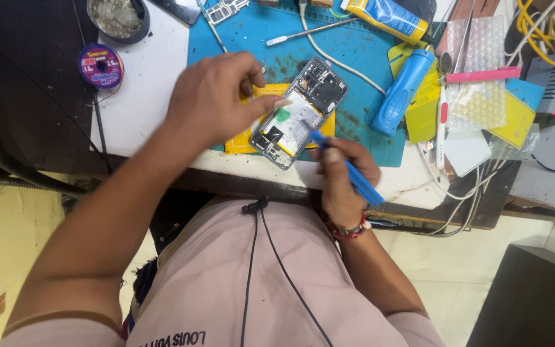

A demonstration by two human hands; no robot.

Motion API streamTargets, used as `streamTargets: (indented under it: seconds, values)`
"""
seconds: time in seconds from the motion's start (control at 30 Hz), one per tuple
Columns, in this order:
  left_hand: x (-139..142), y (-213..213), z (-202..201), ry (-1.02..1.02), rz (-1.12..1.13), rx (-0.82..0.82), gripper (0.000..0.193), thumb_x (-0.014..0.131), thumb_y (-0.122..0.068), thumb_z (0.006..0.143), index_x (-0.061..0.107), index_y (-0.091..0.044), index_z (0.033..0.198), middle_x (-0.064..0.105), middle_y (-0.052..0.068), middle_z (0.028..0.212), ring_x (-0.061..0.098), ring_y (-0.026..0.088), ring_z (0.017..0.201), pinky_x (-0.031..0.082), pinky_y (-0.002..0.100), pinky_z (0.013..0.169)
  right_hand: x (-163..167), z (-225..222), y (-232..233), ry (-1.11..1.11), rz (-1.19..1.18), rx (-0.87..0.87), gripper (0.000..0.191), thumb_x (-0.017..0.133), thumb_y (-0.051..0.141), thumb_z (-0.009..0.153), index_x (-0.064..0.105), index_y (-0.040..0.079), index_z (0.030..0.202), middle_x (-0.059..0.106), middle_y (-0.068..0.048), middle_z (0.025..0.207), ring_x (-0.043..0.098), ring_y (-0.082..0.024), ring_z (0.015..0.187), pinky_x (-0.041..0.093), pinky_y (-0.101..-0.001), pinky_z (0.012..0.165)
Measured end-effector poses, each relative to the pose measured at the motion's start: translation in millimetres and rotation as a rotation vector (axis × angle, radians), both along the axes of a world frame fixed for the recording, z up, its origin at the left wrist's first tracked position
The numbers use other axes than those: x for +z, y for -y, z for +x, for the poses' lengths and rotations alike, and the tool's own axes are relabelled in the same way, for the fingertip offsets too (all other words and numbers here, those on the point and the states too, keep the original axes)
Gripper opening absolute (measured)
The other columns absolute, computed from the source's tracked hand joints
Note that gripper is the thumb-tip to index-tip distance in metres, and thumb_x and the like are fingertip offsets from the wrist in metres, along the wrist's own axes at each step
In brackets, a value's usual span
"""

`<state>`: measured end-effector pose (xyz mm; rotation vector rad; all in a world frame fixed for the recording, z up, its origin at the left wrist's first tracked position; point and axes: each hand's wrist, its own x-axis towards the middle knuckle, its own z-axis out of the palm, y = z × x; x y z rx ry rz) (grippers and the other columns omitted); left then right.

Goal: The person uses a utility knife to scrape adhesive from a smartphone battery and then uses a soldering iron to heat and remove components from the phone's internal assembly. The person also uses tweezers to lift and reposition small parts during the process.

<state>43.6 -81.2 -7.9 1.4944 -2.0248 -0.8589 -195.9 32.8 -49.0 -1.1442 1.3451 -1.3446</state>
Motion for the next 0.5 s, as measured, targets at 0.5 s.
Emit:
streamTargets:
  seconds: [0.5]
  values:
    - [-6, -40, -10, 0.104, -0.248, -0.278, 0.114, 0.089, -0.039, 0.075, 0.023, 0.0, 0.159, 0.061, 0.014, 0.131, 0.051, 0.034, 0.129, 0.019, 0.063, 0.117, 31, -43, 27, 0.351, 0.177, 0.107, 0.06, 0.066, 0.016, 0.108, 0.031, -0.004, 0.153, 0.06, -0.011, 0.133, 0.063, -0.02, 0.108, 0.055, -0.0374, 0.093]
